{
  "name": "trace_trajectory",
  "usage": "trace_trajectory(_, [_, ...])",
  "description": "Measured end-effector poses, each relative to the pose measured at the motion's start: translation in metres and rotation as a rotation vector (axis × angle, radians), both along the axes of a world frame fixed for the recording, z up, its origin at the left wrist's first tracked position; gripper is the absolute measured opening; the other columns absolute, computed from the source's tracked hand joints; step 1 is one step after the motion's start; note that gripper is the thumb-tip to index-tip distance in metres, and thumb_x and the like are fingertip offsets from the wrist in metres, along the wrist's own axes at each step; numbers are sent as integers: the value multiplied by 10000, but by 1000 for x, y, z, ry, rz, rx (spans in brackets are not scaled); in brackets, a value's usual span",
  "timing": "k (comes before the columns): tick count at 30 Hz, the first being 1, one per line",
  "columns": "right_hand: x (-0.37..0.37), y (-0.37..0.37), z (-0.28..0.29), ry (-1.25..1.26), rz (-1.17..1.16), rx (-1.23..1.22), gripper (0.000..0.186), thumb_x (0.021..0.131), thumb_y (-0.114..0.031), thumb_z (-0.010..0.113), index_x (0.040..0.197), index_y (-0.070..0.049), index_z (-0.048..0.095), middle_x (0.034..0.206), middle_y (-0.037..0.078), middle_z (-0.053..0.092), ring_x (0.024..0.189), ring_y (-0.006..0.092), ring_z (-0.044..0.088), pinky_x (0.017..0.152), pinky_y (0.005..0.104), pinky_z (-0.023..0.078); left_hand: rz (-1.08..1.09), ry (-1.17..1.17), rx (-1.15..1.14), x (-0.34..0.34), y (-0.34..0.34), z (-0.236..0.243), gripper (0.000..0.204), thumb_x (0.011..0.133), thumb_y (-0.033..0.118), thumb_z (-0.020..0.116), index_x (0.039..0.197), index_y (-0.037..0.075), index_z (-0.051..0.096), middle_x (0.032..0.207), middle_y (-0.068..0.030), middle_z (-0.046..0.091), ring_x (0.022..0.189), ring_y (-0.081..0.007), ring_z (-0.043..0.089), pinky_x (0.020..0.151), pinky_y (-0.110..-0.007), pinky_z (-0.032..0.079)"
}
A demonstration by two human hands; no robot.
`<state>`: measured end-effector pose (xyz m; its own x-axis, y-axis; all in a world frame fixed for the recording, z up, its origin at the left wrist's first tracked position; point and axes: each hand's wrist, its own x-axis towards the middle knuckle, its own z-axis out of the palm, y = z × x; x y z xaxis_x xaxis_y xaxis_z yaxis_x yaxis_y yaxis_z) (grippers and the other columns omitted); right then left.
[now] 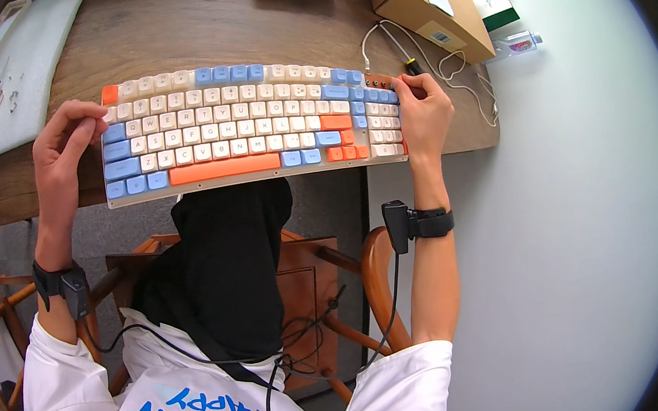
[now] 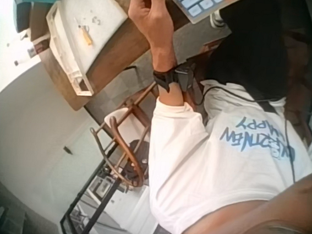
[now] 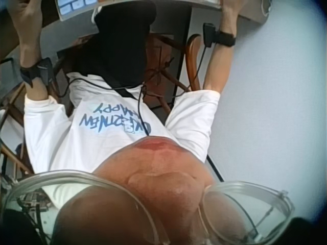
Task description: The person removes keycaps and the outer frame from a keyboard. They install red stabilizers into the frame by hand, reattach the frame to the keyboard, and use a screwdriver to secure a screw on the top edge.
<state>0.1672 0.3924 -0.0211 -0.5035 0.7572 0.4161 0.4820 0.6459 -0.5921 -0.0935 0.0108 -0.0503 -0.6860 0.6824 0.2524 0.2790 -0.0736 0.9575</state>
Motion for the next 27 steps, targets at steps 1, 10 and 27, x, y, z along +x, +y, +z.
trace_trajectory(1, [0,0,0,3,-8,-2,167,882,-111,751,958,38,742,872,113,767,782,124,707,736,269,547,3,-4,-4,0,0,0,154,1019,84,535,1055,9,665,949,-4,630,901,-58,562,826,-217,429])
trace_trajectory(10, [1,-2,-6,64,-15,17,137,880,-95,747,915,36,726,834,90,748,752,121,690,708,274,541,6,-6,-16,2,0,0,153,1016,88,539,1056,10,665,931,-2,621,894,-56,554,822,-218,425])
trace_trajectory(27, [10,8,-6,-23,53,36,83,947,-71,673,952,8,699,856,51,725,797,105,643,750,268,517,-25,-78,17,4,1,14,128,950,-3,596,1034,-29,689,934,-69,711,885,-104,659,803,-244,523])
